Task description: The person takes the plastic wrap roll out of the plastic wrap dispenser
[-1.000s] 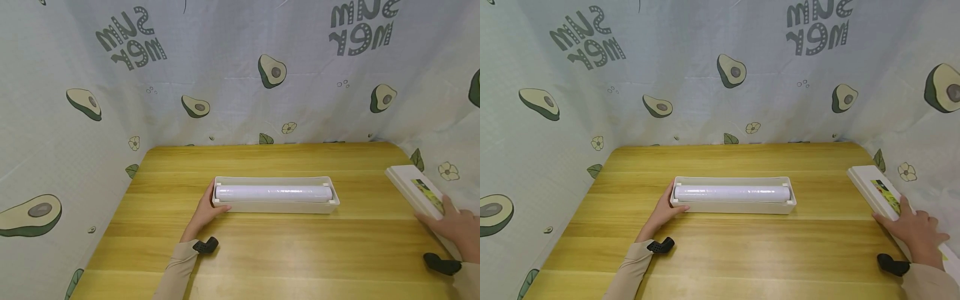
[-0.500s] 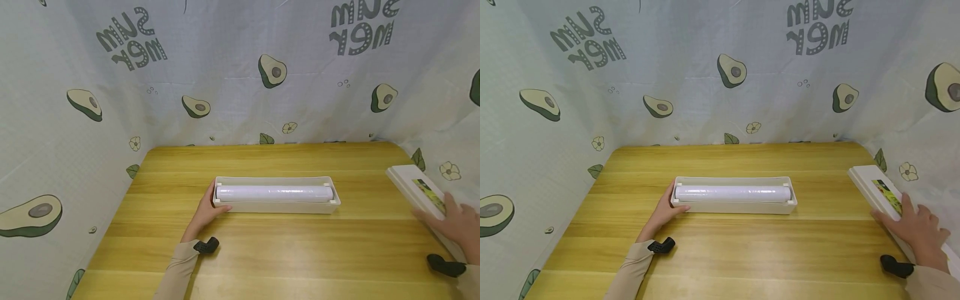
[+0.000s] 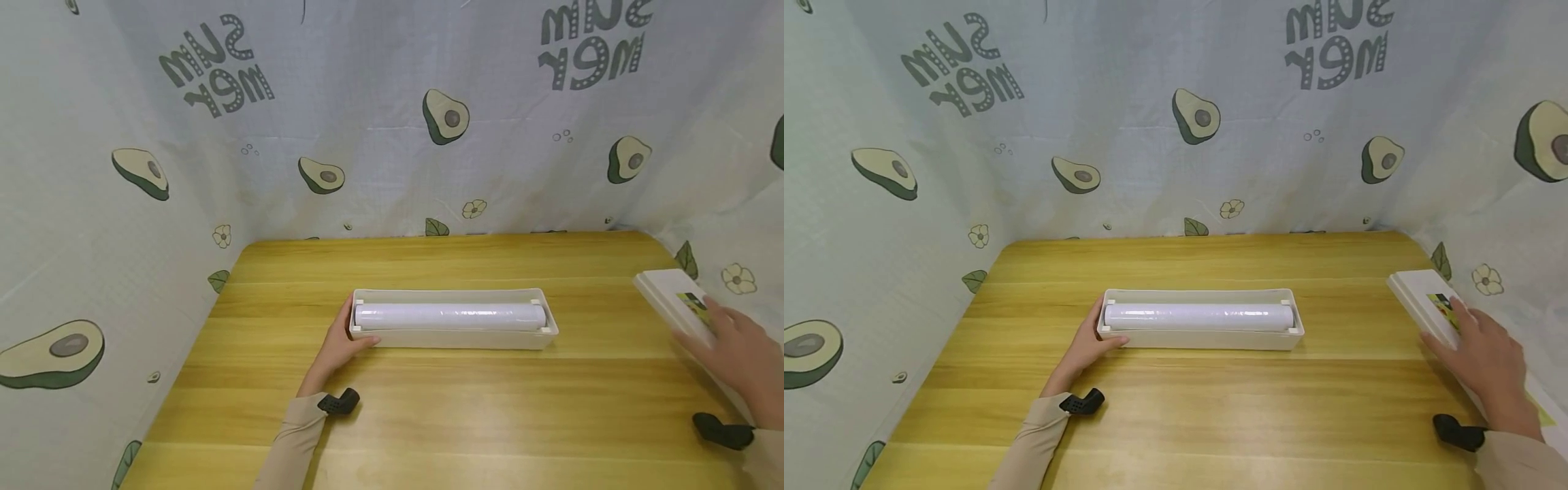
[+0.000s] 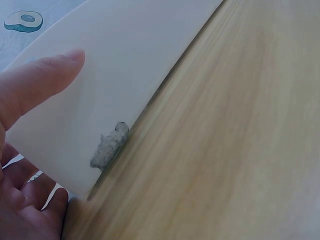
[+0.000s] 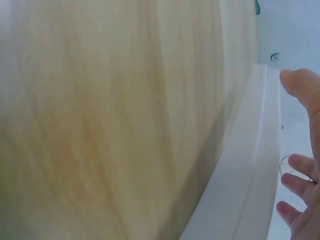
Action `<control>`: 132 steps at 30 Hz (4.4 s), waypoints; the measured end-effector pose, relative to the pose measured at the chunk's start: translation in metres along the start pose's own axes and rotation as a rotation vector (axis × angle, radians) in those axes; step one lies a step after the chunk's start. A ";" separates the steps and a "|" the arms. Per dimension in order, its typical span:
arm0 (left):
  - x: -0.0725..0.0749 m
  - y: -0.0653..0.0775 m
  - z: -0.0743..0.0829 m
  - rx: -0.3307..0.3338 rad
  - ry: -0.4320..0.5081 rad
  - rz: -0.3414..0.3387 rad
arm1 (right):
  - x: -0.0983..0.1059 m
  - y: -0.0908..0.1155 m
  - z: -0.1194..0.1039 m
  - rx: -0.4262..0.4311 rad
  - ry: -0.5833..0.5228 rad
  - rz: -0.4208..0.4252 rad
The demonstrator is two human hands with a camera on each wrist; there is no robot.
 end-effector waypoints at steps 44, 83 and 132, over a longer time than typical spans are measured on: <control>0.001 0.000 -0.001 0.016 -0.031 0.005 | 0.003 -0.007 -0.044 0.207 -0.024 0.072; 0.007 0.005 0.024 0.027 0.002 -0.027 | -0.007 -0.018 -0.086 0.406 -0.086 0.139; 0.004 0.009 0.023 0.035 0.020 -0.026 | -0.022 -0.019 -0.115 0.451 -0.150 0.135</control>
Point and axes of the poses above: each hand's wrist, its own y-axis away from the middle knuckle, its own x-axis out of the back of the hand, z = x × y, the point moved 6 cm from there along -y, towards the middle knuckle, and after that the axes turned 7 degrees about -y, right-handed, at the moved point
